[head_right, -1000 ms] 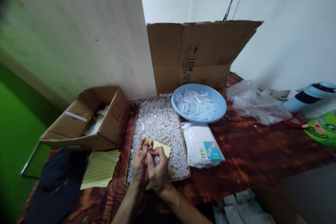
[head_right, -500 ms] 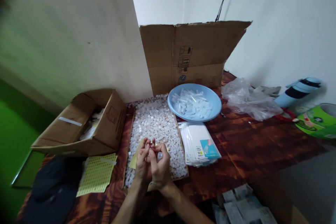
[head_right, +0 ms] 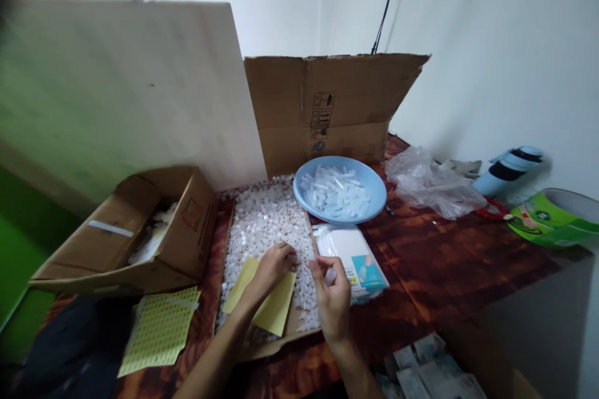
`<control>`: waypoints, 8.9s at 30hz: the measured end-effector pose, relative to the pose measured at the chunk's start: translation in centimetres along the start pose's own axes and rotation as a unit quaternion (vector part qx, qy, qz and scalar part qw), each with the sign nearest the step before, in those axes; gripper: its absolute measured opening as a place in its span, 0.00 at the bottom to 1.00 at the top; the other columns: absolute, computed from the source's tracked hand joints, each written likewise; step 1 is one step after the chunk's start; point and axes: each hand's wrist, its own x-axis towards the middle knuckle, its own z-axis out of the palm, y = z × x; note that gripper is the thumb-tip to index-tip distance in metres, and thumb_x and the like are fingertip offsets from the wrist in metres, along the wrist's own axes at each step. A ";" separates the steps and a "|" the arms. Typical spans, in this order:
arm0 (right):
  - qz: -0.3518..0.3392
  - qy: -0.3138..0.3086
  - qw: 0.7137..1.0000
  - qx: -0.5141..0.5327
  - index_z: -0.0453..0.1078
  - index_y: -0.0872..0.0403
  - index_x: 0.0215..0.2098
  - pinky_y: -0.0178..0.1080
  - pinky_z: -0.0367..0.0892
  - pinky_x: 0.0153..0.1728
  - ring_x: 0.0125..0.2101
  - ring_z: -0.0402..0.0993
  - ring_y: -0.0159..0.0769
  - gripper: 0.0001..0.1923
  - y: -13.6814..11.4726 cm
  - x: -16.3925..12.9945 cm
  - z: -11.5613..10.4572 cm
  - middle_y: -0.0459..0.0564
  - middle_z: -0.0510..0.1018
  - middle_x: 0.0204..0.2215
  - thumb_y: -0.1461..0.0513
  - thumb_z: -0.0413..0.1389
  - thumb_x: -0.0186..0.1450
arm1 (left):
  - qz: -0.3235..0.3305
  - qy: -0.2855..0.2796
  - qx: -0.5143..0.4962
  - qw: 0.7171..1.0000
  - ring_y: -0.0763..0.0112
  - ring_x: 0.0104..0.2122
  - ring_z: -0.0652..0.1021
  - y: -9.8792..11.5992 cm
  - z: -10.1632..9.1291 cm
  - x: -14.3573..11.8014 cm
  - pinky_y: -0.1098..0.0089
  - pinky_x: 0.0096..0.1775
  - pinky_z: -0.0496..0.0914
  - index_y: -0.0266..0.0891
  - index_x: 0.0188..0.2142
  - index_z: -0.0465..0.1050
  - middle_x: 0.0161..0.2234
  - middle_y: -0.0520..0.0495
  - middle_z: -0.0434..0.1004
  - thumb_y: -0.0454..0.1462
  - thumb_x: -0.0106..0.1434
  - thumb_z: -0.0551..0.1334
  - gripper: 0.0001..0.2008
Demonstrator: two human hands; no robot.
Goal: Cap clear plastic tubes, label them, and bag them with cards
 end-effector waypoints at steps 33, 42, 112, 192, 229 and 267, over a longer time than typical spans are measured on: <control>0.258 -0.247 0.897 0.262 0.69 0.55 0.33 0.25 0.49 0.11 0.10 0.59 0.22 0.25 0.2 -1.7 6.1 0.40 0.71 0.16 0.45 0.68 0.56 | -0.060 0.072 -0.200 0.975 0.66 0.36 0.78 4.6 -5.0 -8.1 0.69 0.41 0.72 0.38 0.42 0.76 0.36 0.47 0.78 0.38 0.58 0.72 0.14; 0.249 -0.222 0.910 0.245 0.70 0.55 0.36 0.27 0.50 0.10 0.11 0.61 0.23 0.25 0.2 -2.3 5.7 0.46 0.76 0.23 0.41 0.60 0.63 | -0.055 0.084 -0.253 0.962 0.67 0.38 0.78 4.4 -4.5 -8.7 0.69 0.42 0.71 0.38 0.39 0.72 0.36 0.47 0.78 0.39 0.60 0.71 0.12; 0.301 -0.482 0.804 0.175 0.73 0.57 0.30 0.30 0.39 0.13 0.10 0.39 0.20 0.23 0.8 -2.6 8.6 0.35 0.59 0.13 0.44 0.59 0.63 | 0.004 0.201 -0.485 0.851 0.84 0.17 0.60 5.0 -6.3 -9.8 0.80 0.21 0.59 0.41 0.51 0.73 0.26 0.56 0.63 0.45 0.62 0.68 0.19; -0.097 -0.225 0.969 0.039 0.66 0.53 0.27 0.36 0.58 0.27 0.25 0.63 0.32 0.12 -2.0 -0.2 2.9 0.42 0.66 0.23 0.59 0.58 0.67 | -0.014 0.020 -0.253 0.967 0.68 0.36 0.72 4.1 -2.5 -6.7 0.69 0.40 0.66 0.36 0.27 0.72 0.33 0.48 0.71 0.43 0.61 0.71 0.14; 0.038 -0.358 0.932 0.049 0.68 0.52 0.38 0.37 0.72 0.28 0.26 0.77 0.36 0.13 0.5 1.3 2.7 0.45 0.78 0.28 0.52 0.61 0.67 | 0.025 0.093 0.007 0.995 0.61 0.43 0.78 4.4 -2.7 -9.6 0.66 0.44 0.72 0.42 0.46 0.81 0.41 0.42 0.79 0.40 0.68 0.63 0.11; -0.128 -0.305 0.943 -0.035 0.74 0.52 0.43 0.39 0.70 0.38 0.38 0.76 0.41 0.12 1.6 -1.2 6.7 0.52 0.79 0.35 0.56 0.51 0.72 | -0.073 0.161 -0.047 0.983 0.70 0.24 0.76 2.6 -5.7 -9.4 0.73 0.26 0.69 0.35 0.39 0.80 0.26 0.47 0.78 0.45 0.66 0.65 0.14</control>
